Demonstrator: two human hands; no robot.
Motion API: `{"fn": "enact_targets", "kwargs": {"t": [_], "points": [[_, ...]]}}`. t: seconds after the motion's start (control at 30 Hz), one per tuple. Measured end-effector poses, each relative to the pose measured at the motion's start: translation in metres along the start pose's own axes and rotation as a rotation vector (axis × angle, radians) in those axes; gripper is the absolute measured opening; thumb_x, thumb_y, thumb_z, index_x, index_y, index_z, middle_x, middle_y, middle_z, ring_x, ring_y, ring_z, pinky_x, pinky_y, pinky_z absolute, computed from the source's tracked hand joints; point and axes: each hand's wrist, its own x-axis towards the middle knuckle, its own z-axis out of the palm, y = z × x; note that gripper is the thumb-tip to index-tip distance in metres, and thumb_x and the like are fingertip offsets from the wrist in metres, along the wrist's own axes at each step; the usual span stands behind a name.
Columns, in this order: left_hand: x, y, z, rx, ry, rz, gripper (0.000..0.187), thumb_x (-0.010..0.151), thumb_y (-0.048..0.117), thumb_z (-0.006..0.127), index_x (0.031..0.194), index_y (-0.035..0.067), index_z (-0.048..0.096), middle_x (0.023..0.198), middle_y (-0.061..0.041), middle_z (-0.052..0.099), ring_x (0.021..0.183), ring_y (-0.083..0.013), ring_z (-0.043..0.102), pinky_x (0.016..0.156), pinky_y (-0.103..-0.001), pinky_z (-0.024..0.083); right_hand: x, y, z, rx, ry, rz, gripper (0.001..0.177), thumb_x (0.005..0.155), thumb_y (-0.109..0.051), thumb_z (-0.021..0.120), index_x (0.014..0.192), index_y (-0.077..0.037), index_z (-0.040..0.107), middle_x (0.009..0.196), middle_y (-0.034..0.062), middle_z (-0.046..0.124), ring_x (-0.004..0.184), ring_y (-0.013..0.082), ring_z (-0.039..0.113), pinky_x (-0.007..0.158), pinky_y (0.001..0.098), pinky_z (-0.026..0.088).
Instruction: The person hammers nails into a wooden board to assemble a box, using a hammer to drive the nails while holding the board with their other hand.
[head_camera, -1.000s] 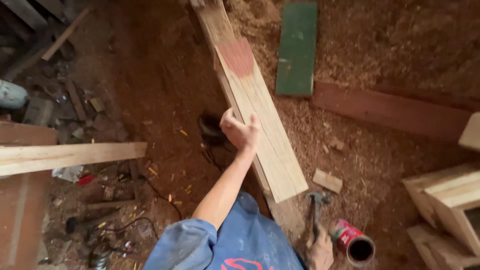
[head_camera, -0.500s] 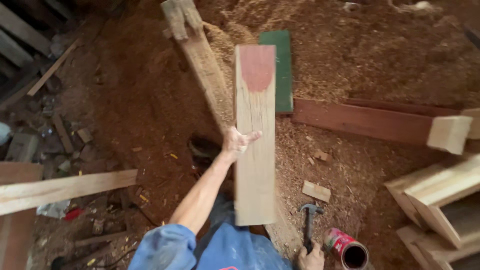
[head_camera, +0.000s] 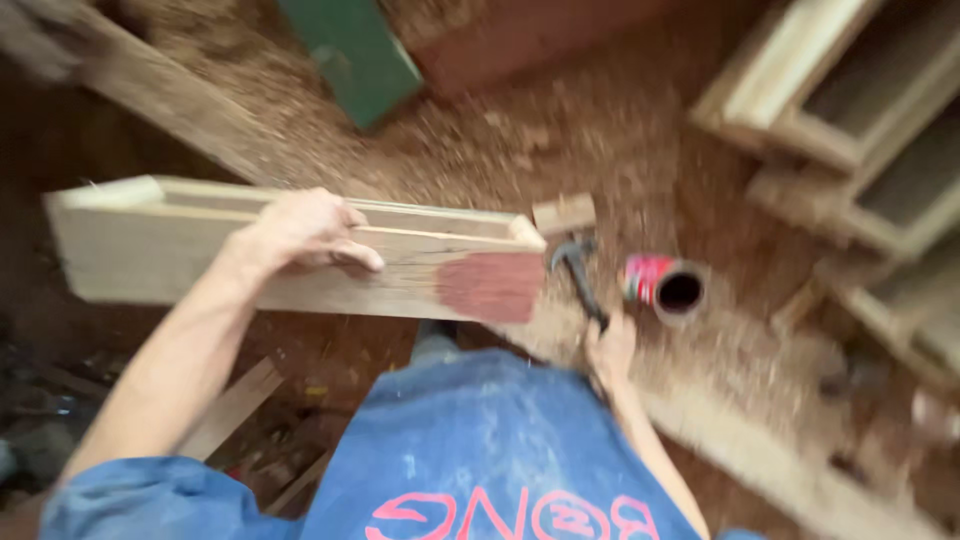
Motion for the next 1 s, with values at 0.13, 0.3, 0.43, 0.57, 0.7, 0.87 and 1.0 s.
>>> {"fn": "enact_targets", "kwargs": {"t": [0.13, 0.3, 0.43, 0.57, 0.7, 0.87, 1.0], "points": [[0.051, -0.005, -0.001, 0.366, -0.149, 0.117, 0.078, 0.056, 0.089, 0.064, 0.089, 0.02, 0.079, 0.08, -0.007, 0.076, 0.08, -0.0267, 0.074, 0.072, -0.045, 0.06, -0.011, -0.007, 0.002, 0.094, 0.063, 0.041, 0.032, 0.088, -0.014, 0.068, 0.118, -0.004, 0.065, 0.107, 0.0266, 0.062, 0.102, 0.0466, 0.058, 0.09, 0.055, 0.049], [0.131, -0.03, 0.006, 0.648, 0.033, 0.217, 0.088, 0.069, 0.098, 0.044, 0.087, 0.019, 0.079, 0.077, -0.003, 0.074, 0.082, -0.0175, 0.074, 0.094, -0.046, 0.054, -0.011, -0.035, -0.008, 0.065, 0.1, 0.098, 0.034, 0.087, -0.012, 0.07, 0.12, -0.005, 0.065, 0.112, 0.0261, 0.062, 0.103, 0.0459, 0.059, 0.093, 0.0557, 0.049], [0.172, -0.017, 0.016, 0.678, 0.088, 0.161, 0.089, 0.076, 0.1, 0.041, 0.092, 0.021, 0.078, 0.081, -0.009, 0.074, 0.103, -0.0227, 0.065, 0.108, -0.053, 0.039, 0.004, -0.055, -0.017, 0.024, 0.081, 0.055, 0.041, 0.088, -0.014, 0.074, 0.126, -0.004, 0.065, 0.112, 0.0251, 0.061, 0.104, 0.0454, 0.058, 0.091, 0.0554, 0.049], [0.161, -0.028, 0.04, 0.46, 0.379, 0.265, 0.096, 0.073, 0.102, 0.049, 0.098, 0.014, 0.078, 0.103, -0.01, 0.072, 0.119, -0.0286, 0.057, 0.114, -0.052, 0.037, 0.017, -0.051, -0.021, -0.052, -0.046, 0.034, 0.04, 0.086, -0.015, 0.075, 0.124, -0.007, 0.064, 0.12, 0.0214, 0.062, 0.106, 0.0436, 0.058, 0.083, 0.0534, 0.053], [0.136, -0.01, 0.087, 0.213, 0.971, 0.051, 0.086, 0.09, 0.092, 0.062, 0.124, 0.013, 0.068, 0.14, -0.016, 0.055, 0.136, -0.0347, 0.046, 0.114, -0.053, 0.035, 0.027, -0.047, -0.027, -0.086, -0.12, -0.006, 0.035, 0.089, -0.016, 0.073, 0.121, -0.006, 0.064, 0.116, 0.0188, 0.06, 0.104, 0.0431, 0.061, 0.083, 0.0537, 0.055], [0.091, 0.069, 0.177, -0.417, 1.419, -0.431, 0.107, 0.091, 0.071, 0.076, 0.152, -0.006, 0.034, 0.145, -0.032, 0.039, 0.137, -0.0454, 0.04, 0.114, -0.058, 0.035, 0.045, -0.045, -0.07, 0.326, -0.311, 0.034, 0.038, 0.103, -0.021, 0.063, 0.139, -0.01, 0.06, 0.096, 0.0129, 0.069, 0.079, 0.0232, 0.069, 0.072, 0.0404, 0.056], [0.085, 0.101, 0.214, -1.106, 1.044, -0.812, 0.098, 0.077, 0.073, 0.074, 0.126, -0.01, 0.057, 0.118, -0.029, 0.069, 0.114, -0.0408, 0.068, 0.099, -0.046, 0.052, 0.067, -0.069, -0.121, 0.748, -0.707, 0.372, 0.046, 0.103, -0.022, 0.055, 0.149, -0.017, 0.051, 0.08, 0.0052, 0.058, 0.056, 0.0135, 0.052, 0.046, 0.03, 0.042]]}}
